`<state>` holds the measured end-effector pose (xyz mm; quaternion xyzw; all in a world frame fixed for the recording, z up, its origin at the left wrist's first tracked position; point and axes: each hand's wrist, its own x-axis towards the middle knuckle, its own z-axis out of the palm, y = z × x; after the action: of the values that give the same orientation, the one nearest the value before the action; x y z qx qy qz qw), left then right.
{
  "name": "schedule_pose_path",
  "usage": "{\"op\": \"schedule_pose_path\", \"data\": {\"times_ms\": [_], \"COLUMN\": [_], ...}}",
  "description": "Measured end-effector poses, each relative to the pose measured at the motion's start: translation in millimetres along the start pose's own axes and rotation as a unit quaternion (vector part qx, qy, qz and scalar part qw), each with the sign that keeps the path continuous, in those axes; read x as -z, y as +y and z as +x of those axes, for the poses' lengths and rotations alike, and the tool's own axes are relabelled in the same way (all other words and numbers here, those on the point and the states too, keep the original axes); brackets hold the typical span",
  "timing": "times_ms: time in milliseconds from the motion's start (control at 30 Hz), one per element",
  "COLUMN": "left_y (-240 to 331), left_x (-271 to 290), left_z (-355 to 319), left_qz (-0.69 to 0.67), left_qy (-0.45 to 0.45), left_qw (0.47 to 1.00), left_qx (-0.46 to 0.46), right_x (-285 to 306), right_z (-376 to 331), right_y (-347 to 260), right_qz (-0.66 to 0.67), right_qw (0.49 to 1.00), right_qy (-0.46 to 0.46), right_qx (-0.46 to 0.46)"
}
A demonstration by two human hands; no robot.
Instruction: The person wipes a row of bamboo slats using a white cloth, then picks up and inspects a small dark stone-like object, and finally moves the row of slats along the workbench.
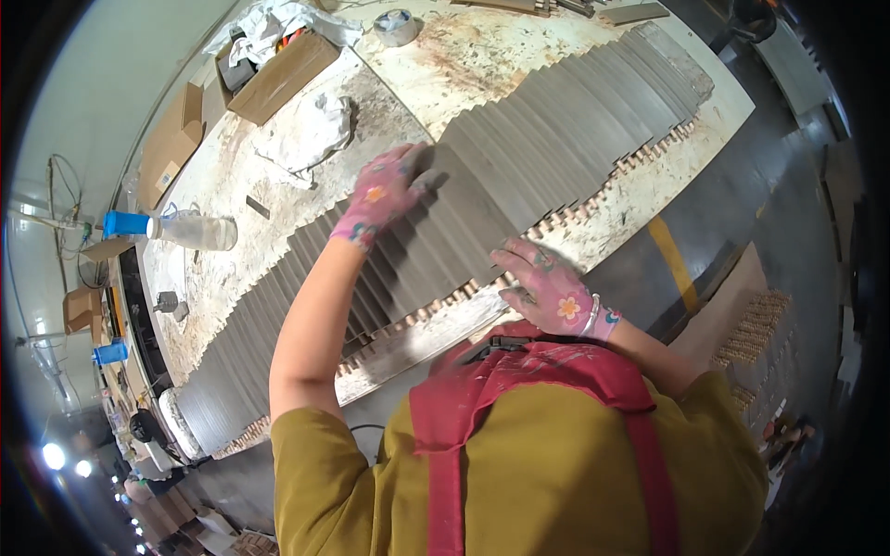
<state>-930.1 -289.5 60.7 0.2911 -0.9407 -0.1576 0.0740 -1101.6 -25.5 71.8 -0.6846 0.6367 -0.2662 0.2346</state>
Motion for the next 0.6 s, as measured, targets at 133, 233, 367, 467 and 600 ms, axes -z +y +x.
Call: {"op": "schedule_pose_path", "data": {"times_ms": [133, 233, 367, 467, 600], "left_y": [7.1, -7.9, -15.0, -21.9, -29.5], "left_x": [10.0, 18.1, 36.4, 47.4, 35.8], "left_z": [7.3, 0.8, -6.2, -10.8, -4.5], "left_qz": [-0.04, -0.069, -0.095, -0.149, -0.104], "left_qy": [-0.072, -0.075, -0.093, -0.139, -0.108], "left_qw": [0.996, 0.995, 0.991, 0.979, 0.988], "left_qx": [0.017, 0.013, -0.003, 0.018, -0.023], "right_x": [-19.0, -37.7, -45.0, -48.0, -51.6], "right_z": [2.7, 0.2, 1.2, 8.3, 17.5], "right_y": [-24.2, -31.9, -35.2, -35.5, -28.7], "right_qz": [-0.071, -0.1, -0.083, -0.102, -0.163], "right_qw": [0.993, 0.99, 0.99, 0.987, 0.978], "right_qy": [0.022, 0.057, 0.061, 0.034, -0.003], "right_qx": [-0.095, -0.083, -0.098, -0.116, -0.127]}}
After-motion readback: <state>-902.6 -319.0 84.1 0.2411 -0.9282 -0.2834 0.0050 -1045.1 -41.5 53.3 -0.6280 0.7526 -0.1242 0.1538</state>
